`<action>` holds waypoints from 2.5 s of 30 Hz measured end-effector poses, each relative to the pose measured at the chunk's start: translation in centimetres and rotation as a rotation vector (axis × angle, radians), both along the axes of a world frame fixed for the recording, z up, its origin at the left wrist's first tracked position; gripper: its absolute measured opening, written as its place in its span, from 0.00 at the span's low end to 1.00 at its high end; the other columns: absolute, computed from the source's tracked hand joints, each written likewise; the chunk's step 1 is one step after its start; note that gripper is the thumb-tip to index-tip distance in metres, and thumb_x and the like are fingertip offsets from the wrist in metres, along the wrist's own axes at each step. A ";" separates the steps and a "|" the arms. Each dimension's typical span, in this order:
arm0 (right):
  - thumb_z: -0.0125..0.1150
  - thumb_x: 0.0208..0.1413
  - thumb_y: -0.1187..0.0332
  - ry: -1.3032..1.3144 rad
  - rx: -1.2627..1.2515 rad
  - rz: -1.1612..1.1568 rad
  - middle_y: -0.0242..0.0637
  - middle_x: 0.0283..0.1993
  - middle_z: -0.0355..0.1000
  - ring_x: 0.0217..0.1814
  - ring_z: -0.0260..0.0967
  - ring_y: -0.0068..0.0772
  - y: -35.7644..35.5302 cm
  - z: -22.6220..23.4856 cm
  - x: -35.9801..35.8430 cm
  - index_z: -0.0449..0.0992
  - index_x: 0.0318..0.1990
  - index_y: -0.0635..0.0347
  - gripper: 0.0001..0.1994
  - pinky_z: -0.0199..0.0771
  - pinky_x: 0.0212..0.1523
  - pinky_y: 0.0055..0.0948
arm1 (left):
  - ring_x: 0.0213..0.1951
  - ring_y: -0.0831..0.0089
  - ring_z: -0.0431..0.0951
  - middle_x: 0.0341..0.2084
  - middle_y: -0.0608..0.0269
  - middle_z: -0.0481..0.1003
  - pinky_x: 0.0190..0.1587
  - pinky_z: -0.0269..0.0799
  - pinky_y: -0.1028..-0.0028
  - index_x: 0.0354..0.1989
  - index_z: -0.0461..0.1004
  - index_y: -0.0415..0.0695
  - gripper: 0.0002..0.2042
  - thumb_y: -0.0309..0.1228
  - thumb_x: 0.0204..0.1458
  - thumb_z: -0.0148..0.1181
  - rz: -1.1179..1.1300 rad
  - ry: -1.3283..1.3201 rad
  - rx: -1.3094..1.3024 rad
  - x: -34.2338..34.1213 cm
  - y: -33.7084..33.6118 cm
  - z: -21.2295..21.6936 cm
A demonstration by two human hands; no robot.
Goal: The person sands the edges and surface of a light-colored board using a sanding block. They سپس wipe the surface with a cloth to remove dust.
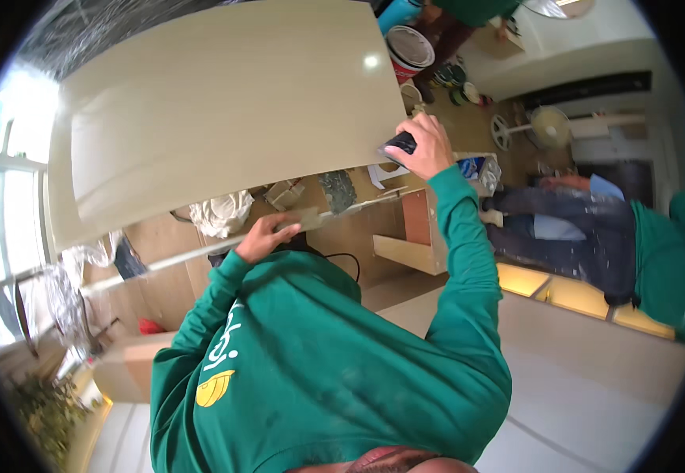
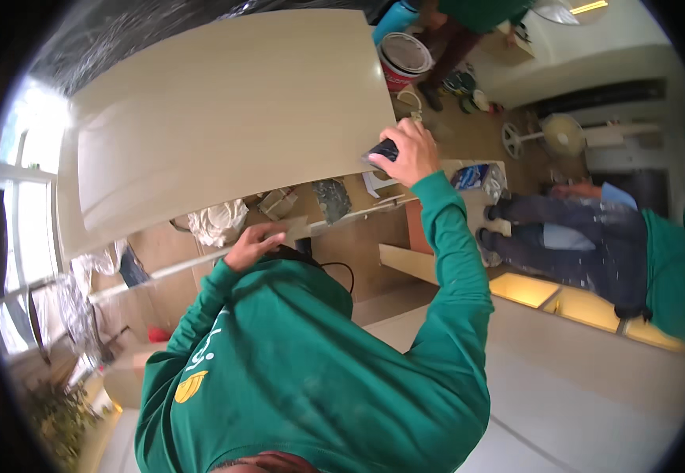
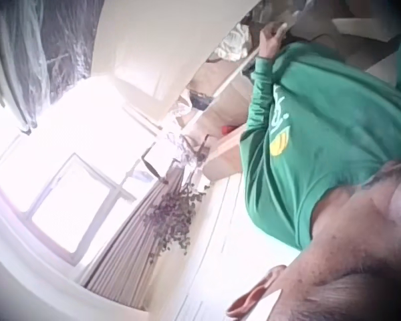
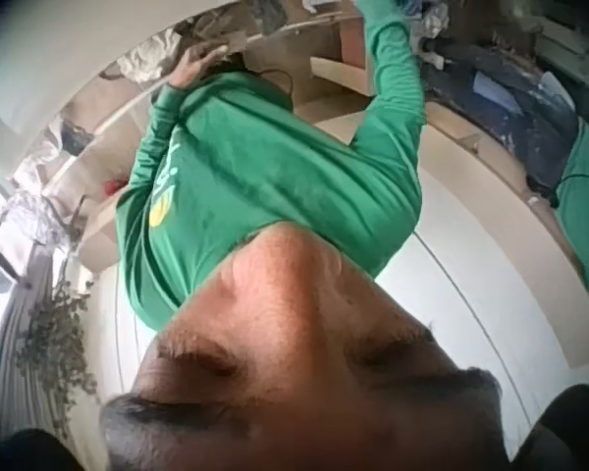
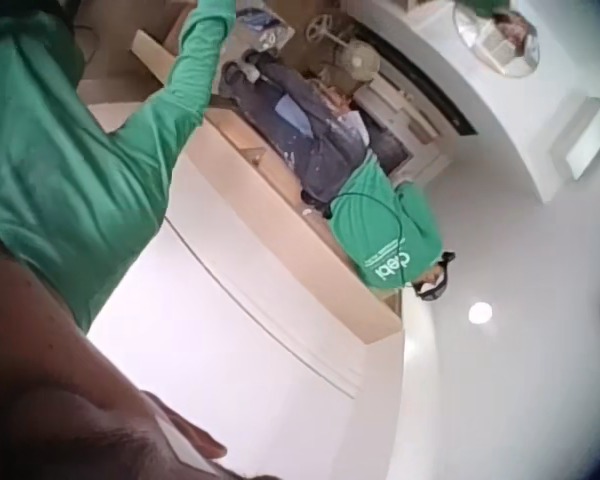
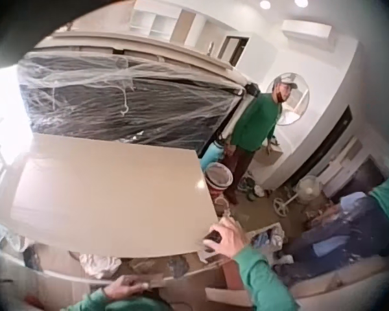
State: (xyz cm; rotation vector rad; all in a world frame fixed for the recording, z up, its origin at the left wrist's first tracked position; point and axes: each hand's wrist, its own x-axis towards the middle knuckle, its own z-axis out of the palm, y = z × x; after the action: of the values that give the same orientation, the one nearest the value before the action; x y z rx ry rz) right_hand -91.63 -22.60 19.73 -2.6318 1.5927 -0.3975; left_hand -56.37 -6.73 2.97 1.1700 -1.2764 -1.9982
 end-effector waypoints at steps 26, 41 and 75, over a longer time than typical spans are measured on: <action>0.79 0.43 0.52 0.095 0.144 0.533 0.38 0.40 0.68 0.47 0.69 0.44 -4.2 -2.5 5.6 0.76 0.38 0.56 0.23 0.70 0.48 0.44 | 0.42 0.79 0.76 0.39 0.66 0.78 0.46 0.78 0.71 0.45 0.81 0.34 0.28 0.54 0.62 0.63 1.088 0.126 0.152 -11.5 -4.6 2.7; 0.79 0.42 0.53 0.097 0.093 0.515 0.37 0.39 0.67 0.46 0.68 0.42 -3.0 -2.2 5.6 0.76 0.38 0.56 0.22 0.68 0.46 0.43 | 0.31 0.84 0.67 0.28 0.72 0.74 0.33 0.64 0.78 0.38 0.82 0.32 0.29 0.54 0.61 0.64 1.103 0.065 0.078 -11.4 -4.7 1.7; 0.79 0.40 0.52 0.076 0.053 0.456 0.37 0.38 0.68 0.44 0.68 0.44 -3.6 -2.6 3.9 0.74 0.36 0.55 0.23 0.68 0.45 0.44 | 0.30 0.84 0.69 0.25 0.72 0.74 0.33 0.66 0.78 0.40 0.82 0.31 0.29 0.55 0.59 0.66 1.066 0.012 0.083 -10.8 -4.5 0.5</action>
State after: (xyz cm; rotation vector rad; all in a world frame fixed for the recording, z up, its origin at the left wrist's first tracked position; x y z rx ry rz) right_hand -87.69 -26.20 17.11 -2.8780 0.9494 -0.2281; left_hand -67.17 -11.19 3.45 1.4378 -0.3621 -1.2354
